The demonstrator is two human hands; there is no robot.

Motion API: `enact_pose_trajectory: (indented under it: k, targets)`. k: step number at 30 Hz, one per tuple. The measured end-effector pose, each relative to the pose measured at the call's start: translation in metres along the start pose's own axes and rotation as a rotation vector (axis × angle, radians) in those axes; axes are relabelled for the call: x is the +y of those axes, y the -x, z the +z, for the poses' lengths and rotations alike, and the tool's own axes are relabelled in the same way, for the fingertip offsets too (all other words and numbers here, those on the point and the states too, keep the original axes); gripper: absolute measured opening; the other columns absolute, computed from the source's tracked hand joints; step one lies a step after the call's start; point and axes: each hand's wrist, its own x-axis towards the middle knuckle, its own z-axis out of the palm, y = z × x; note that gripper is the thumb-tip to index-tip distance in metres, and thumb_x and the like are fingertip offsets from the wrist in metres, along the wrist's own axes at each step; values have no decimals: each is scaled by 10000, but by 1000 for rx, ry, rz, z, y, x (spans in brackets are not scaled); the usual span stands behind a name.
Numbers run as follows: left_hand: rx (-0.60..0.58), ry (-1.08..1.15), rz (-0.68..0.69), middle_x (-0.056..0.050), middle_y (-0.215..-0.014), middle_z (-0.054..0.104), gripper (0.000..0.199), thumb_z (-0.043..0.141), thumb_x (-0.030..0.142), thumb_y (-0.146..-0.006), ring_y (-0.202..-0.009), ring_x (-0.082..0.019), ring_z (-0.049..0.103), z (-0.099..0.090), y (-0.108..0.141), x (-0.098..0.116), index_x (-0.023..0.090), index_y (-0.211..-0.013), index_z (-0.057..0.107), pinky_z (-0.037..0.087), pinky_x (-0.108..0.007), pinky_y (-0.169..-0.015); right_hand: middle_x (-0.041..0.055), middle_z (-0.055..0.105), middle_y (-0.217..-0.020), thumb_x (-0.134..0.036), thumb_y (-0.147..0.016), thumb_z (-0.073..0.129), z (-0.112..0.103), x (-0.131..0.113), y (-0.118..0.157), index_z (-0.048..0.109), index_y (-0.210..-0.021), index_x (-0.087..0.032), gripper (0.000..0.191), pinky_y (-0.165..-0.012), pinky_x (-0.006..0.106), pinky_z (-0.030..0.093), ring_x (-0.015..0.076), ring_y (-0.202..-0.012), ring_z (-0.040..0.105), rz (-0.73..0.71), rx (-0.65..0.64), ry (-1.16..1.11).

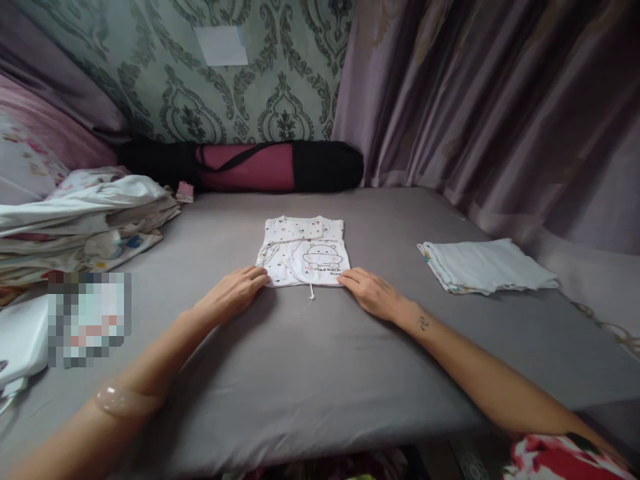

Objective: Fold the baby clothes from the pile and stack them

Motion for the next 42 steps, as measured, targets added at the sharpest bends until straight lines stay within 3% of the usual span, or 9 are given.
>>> enact_pose_trajectory:
  k: [4, 13, 21, 28, 34, 42]
  targets:
    - [22, 6, 27, -102, -1127, 654, 316, 319, 191, -988, -1046, -221, 591, 3, 1, -7, 190, -1122, 605, 489, -354, -875, 122, 622, -1210, 12, -881, 391, 2, 6, 0, 596, -1213, -162, 428, -926, 403, 508, 241, -1081, 560, 21, 95, -78]
    - [138, 209, -64, -105, -1121, 684, 299, 398, 321, -984, -1064, -215, 605, 4, -7, -27, 192, -1093, 645, 476, -352, -942, 86, 666, -1124, -132, -945, 485, 6, 22, -10, 637, -1089, -207, 223, -922, 398, 484, 229, -1034, 596, 86, 176, -221]
    - [397, 338, -379, -84, -986, 721, 326, 422, 378, -929, -877, -192, 650, -4, -37, -23, 179, -1034, 658, 501, -293, -814, 75, 677, -1069, -191, -942, 459, 10, 46, -43, 629, -1060, -225, 210, -921, 371, 475, 231, -1029, 613, 237, 428, -268]
    - [553, 375, -503, -82, -952, 712, 320, 431, 365, -888, -816, -188, 637, 12, -74, -36, 169, -1015, 650, 493, -281, -778, 98, 672, -1059, -182, -939, 422, 13, 63, -81, 633, -1059, -206, 244, -920, 357, 464, 246, -1037, 604, 329, 534, -190]
    - [541, 266, -570, -97, -937, 701, 309, 395, 320, -901, -818, -203, 624, 24, -94, -51, 165, -999, 643, 474, -294, -760, 99, 670, -1079, -165, -946, 398, 20, 75, -103, 628, -1109, -188, 283, -924, 333, 448, 237, -1047, 585, 411, 487, -105]
    - [355, 110, -688, -110, -983, 700, 258, 405, 218, -892, -896, -219, 628, 35, -114, -70, 174, -986, 641, 463, -285, -768, 113, 669, -1144, -173, -956, 415, 31, 88, -119, 629, -1160, -195, 297, -901, 322, 459, 235, -1060, 596, 592, 258, -49]
